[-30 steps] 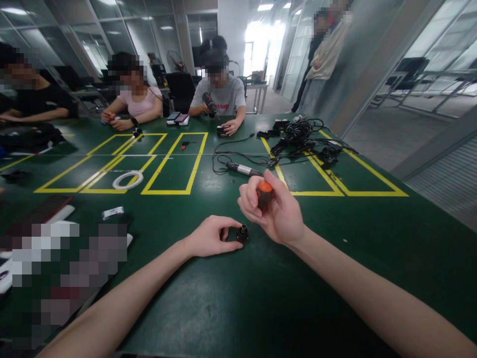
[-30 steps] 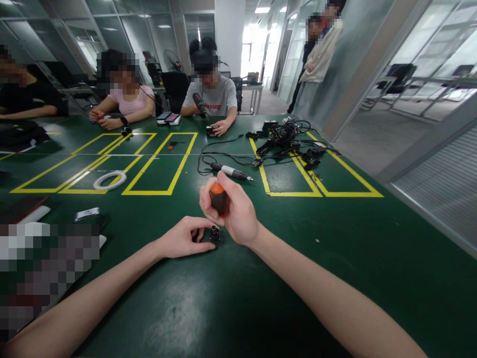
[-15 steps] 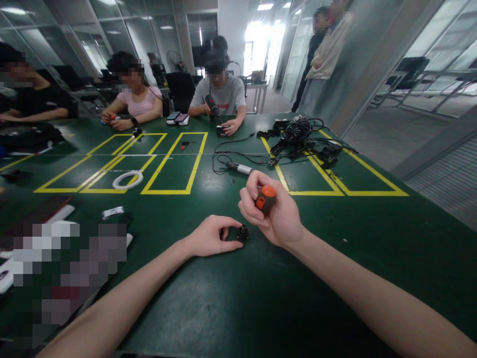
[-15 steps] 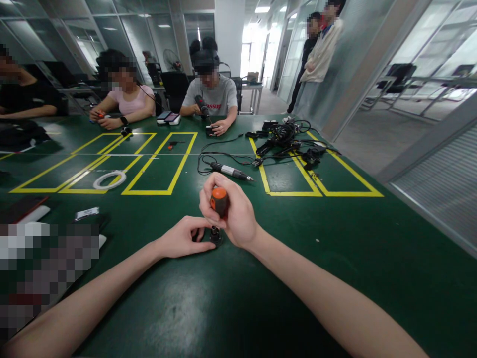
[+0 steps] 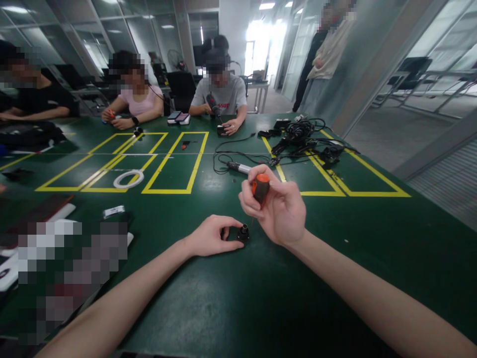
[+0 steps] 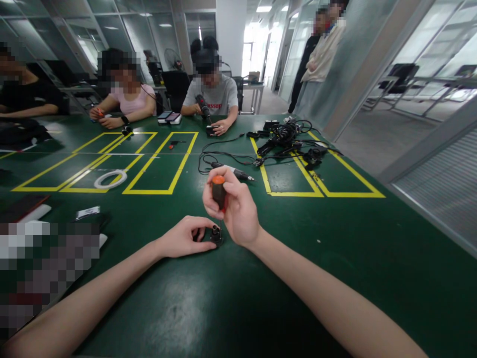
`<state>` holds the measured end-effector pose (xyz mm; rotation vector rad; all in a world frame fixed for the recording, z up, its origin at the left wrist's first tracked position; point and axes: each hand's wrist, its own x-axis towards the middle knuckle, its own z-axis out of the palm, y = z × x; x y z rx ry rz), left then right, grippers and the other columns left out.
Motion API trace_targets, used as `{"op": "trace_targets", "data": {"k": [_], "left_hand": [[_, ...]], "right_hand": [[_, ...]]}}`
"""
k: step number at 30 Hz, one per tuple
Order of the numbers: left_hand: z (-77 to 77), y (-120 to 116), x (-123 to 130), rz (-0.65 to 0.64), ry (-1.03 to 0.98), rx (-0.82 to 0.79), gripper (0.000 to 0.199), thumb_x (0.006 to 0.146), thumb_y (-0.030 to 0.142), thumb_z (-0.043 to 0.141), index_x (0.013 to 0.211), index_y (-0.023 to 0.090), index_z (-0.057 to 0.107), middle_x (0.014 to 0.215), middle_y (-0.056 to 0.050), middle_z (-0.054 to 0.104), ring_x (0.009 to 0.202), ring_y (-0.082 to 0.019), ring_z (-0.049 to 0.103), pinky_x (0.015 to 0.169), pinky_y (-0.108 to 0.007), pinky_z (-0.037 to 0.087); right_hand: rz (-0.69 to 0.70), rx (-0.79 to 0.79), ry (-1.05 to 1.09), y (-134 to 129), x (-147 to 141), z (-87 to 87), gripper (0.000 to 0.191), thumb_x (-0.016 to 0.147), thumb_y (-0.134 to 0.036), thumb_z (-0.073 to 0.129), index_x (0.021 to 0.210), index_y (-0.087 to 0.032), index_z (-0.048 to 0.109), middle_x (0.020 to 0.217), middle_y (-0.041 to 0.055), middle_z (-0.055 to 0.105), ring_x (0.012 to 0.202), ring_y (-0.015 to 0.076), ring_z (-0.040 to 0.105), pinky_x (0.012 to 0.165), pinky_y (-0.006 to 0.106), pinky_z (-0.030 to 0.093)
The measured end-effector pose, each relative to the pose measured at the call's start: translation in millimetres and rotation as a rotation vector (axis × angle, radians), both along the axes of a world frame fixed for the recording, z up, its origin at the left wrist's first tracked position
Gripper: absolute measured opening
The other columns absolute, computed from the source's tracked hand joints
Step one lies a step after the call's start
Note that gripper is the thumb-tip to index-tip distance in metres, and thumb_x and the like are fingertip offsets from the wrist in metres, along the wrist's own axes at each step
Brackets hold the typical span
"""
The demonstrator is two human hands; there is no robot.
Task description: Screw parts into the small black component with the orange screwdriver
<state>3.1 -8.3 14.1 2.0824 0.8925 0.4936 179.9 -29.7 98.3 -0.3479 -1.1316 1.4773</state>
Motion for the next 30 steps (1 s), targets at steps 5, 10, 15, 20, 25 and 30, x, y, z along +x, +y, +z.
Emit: {"op": "trace_targets", "data": {"k": [5,10,15,20,25,30], "left_hand": [[-0.1,-0.1,0.2,0.001,0.015,0.001,0.038,0.080,0.036,0.080,0.111,0.016,0.077,0.060,0.005,0.057,0.055,-0.009,0.050,0.054,-0.019,0.037],[-0.2,0.4,-0.2,-0.004,0.020,0.001,0.036,0.080,0.037,0.080,0.109,0.016,0.078,0.061,0.005,0.057,0.055,-0.009,0.050,0.054,-0.019,0.037],[-0.1,0.2,-0.4,-0.001,0.017,0.011,0.035,0.080,0.037,0.080,0.108,0.016,0.078,0.064,0.004,0.059,0.056,-0.009,0.050,0.055,-0.019,0.038],[-0.2,0.4,0.1,-0.001,0.017,0.003,0.034,0.080,0.037,0.079,0.107,0.015,0.078,0.062,0.005,0.057,0.054,-0.009,0.050,0.055,-0.020,0.037],[-0.3,0.5,-0.2,-0.005,0.004,0.009,0.036,0.080,0.036,0.080,0.109,0.015,0.078,0.060,0.006,0.056,0.054,-0.009,0.049,0.055,-0.020,0.038],[0.7,0.2,-0.2,-0.015,-0.012,0.018,0.036,0.080,0.035,0.080,0.109,0.014,0.077,0.060,0.006,0.055,0.053,-0.008,0.049,0.056,-0.020,0.038]], "right_hand": [[0.025,0.001,-0.011,-0.2,1.0,-0.3,0.019,0.083,-0.041,0.051,0.084,-0.022,0.051,0.055,-0.0063,0.043,0.045,0.0103,0.027,0.043,0.023,0.021],[0.043,0.036,-0.030,-0.4,2.1,1.6,0.025,0.085,-0.045,0.052,0.077,-0.021,0.055,0.054,-0.0047,0.044,0.044,0.0109,0.031,0.043,0.024,0.025],[0.063,-0.001,-0.030,-0.8,2.1,1.7,0.033,0.088,-0.046,0.052,0.067,-0.021,0.052,0.055,-0.0043,0.038,0.045,0.0101,0.026,0.041,0.023,0.021],[0.144,0.028,0.034,-1.8,3.7,-0.4,0.024,0.086,-0.044,0.052,0.078,-0.021,0.052,0.053,-0.0075,0.035,0.045,0.0088,0.021,0.044,0.022,0.019],[0.141,0.074,0.019,-1.0,5.1,-0.4,0.019,0.084,-0.040,0.056,0.085,-0.023,0.049,0.056,-0.0078,0.042,0.044,0.0080,0.025,0.044,0.021,0.020],[0.078,0.052,0.010,-0.5,2.8,2.3,0.025,0.088,-0.041,0.051,0.073,-0.020,0.054,0.058,-0.0042,0.043,0.046,0.0090,0.029,0.042,0.021,0.021]]}}
